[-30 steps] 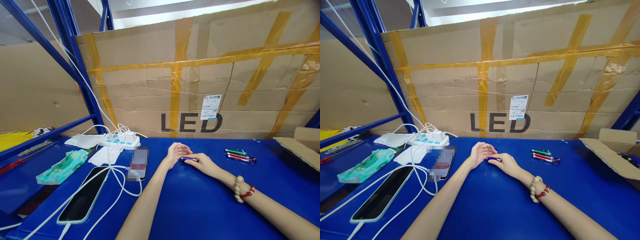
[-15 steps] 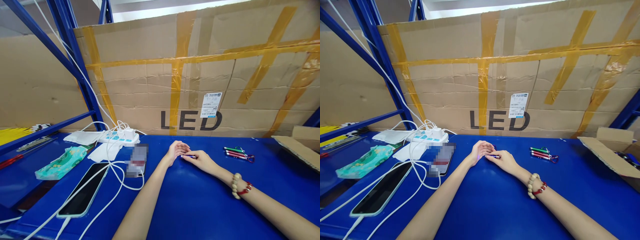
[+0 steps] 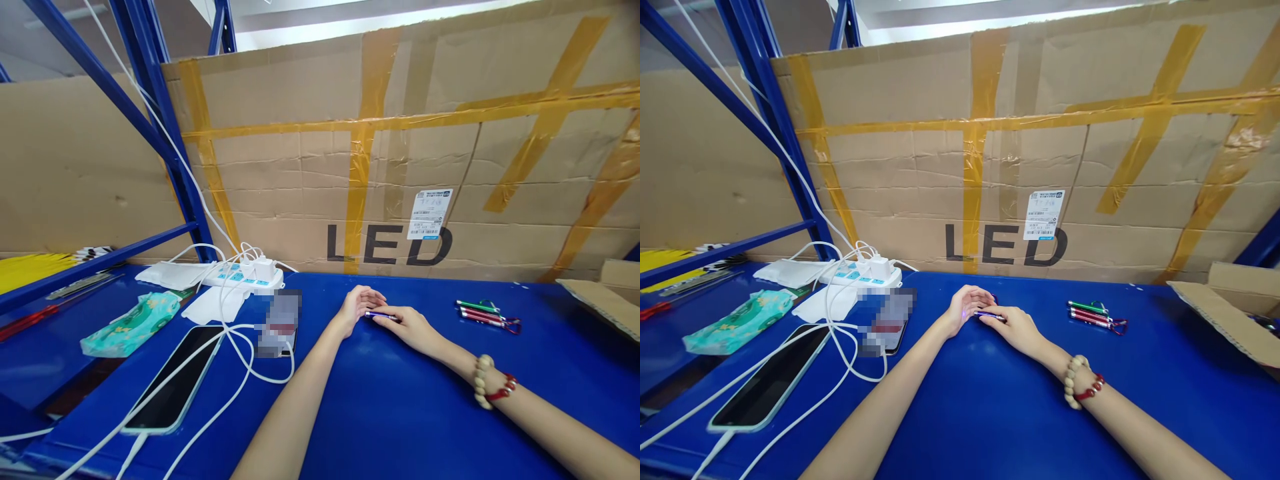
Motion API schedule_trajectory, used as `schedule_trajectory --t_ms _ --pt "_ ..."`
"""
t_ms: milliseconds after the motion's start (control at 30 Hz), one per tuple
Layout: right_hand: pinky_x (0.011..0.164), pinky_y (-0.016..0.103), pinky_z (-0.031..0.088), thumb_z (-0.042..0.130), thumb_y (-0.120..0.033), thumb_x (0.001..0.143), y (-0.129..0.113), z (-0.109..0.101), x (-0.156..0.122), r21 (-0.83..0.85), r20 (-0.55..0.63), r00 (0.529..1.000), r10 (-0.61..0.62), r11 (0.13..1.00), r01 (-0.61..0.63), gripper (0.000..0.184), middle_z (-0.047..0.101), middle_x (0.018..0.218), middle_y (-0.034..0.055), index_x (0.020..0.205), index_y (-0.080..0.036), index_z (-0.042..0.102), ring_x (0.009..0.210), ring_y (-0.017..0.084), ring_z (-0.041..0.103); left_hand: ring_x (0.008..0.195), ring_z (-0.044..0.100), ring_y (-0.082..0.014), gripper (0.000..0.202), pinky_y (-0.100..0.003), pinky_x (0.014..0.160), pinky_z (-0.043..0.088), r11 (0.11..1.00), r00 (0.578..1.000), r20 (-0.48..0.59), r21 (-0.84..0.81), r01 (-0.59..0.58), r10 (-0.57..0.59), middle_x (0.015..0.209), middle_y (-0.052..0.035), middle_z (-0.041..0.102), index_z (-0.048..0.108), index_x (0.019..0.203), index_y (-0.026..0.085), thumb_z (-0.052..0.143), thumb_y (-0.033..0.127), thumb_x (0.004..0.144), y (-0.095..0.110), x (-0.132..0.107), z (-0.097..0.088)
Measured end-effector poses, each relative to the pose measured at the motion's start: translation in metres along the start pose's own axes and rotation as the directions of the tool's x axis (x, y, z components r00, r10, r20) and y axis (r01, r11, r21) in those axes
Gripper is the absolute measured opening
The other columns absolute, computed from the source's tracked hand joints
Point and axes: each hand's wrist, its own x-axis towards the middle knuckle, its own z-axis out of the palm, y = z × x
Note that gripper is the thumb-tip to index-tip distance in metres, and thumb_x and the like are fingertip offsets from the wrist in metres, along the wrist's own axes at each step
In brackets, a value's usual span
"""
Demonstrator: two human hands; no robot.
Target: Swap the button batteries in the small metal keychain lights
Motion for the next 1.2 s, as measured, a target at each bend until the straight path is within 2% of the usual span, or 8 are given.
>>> schedule_trajectory --t_ms 133,300,400,533,633,800,1000,1200 --pt "0.075 0.032 0.045 0.039 -0.05 0.083 -0.005 -0.001 -0.001 -0.038 -0.003 1.0 0.01 0.999 -0.01 0.038 0.068 0.103 -0.0005 0.103 -0.029 0.065 0.09 0.023 0.061 0.068 0.054 -0.0174 0.033 -0.026 0.07 0.038 1.0 1.0 -0.01 -0.005 -0.011 0.011 0.068 -0.007 0.062 0.063 0.065 0.011 0.043 0.037 0.065 0.0 0.0 0.001" --pt "0.061 0.029 0.043 0.027 -0.054 0.086 -0.008 -0.003 -0.003 -0.085 0.018 1.0 0.004 0.996 -0.002 0.049 0.069 0.077 -0.0004 0.085 -0.026 0.068 0.07 0.021 0.061 0.069 0.055 -0.0189 0.031 -0.028 0.071 0.038 0.999 0.999 -0.02 -0.015 -0.033 0.033 0.07 -0.0081 0.062 0.062 0.066 0.011 0.044 0.037 0.064 -0.001 -0.001 0.002" --pt "0.063 0.029 0.042 0.028 -0.054 0.086 -0.01 -0.003 -0.002 -0.083 0.003 1.0 0.004 0.997 -0.004 0.048 0.069 0.08 -0.0006 0.088 -0.027 0.068 0.072 0.021 0.061 0.07 0.055 -0.0195 0.031 -0.029 0.072 0.038 0.999 0.999 -0.022 -0.023 -0.043 0.042 0.071 -0.0088 0.062 0.062 0.066 0.011 0.045 0.037 0.064 -0.001 -0.002 0.002" --pt "0.063 0.029 0.043 0.036 -0.055 0.083 -0.012 -0.001 -0.003 -0.107 -0.001 1.0 0.006 0.994 -0.006 0.042 0.07 0.081 -0.0009 0.103 -0.031 0.064 0.068 0.02 0.062 0.072 0.056 -0.0206 0.038 -0.029 0.074 0.039 0.998 0.999 -0.002 -0.052 -0.044 0.044 0.071 -0.0106 0.062 0.063 0.067 0.01 0.043 0.041 0.065 0.001 -0.002 0.001" --pt "0.062 0.028 0.044 0.044 -0.053 0.08 -0.013 0.0 -0.004 -0.155 -0.008 1.0 -0.02 0.988 0.019 0.039 0.07 0.08 -0.0011 0.108 -0.032 0.062 0.066 0.019 0.062 0.075 0.057 -0.023 0.042 -0.031 0.077 0.04 0.99 0.999 0.01 -0.139 -0.034 0.036 0.073 -0.0128 0.064 0.063 0.07 0.009 0.041 0.045 0.066 0.003 -0.002 -0.001" --pt "0.062 0.027 0.044 0.043 -0.048 0.083 -0.012 0.0 -0.005 -0.207 -0.008 0.998 -0.066 0.976 0.063 0.039 0.07 0.08 -0.0025 0.118 -0.035 0.055 0.065 0.017 0.062 0.079 0.058 -0.0261 0.042 -0.034 0.079 0.039 0.974 0.998 0.055 -0.224 -0.009 0.022 0.074 -0.0148 0.064 0.062 0.072 0.007 0.044 0.045 0.066 0.003 -0.001 -0.004" --pt "0.061 0.026 0.043 0.044 -0.045 0.083 -0.009 0.002 -0.004 -0.224 0.001 0.996 -0.092 0.971 0.09 0.032 0.071 0.08 -0.0025 0.106 -0.036 0.063 0.065 0.017 0.062 0.074 0.058 -0.0243 0.044 -0.033 0.075 0.04 0.984 0.999 0.046 -0.176 0.015 -0.007 0.074 -0.0139 0.064 0.062 0.073 0.008 0.04 0.046 0.069 0.002 0.0 -0.004" --pt "0.058 0.026 0.042 0.04 -0.05 0.083 -0.007 0.004 -0.004 -0.206 0.008 0.996 -0.091 0.974 0.091 0.035 0.07 0.078 -0.0016 0.102 -0.034 0.065 0.064 0.017 0.061 0.071 0.058 -0.0223 0.044 -0.029 0.07 0.04 0.989 0.999 0.041 -0.145 0.032 -0.027 0.073 -0.0135 0.064 0.062 0.073 0.008 0.041 0.046 0.068 0.001 0.002 -0.003"
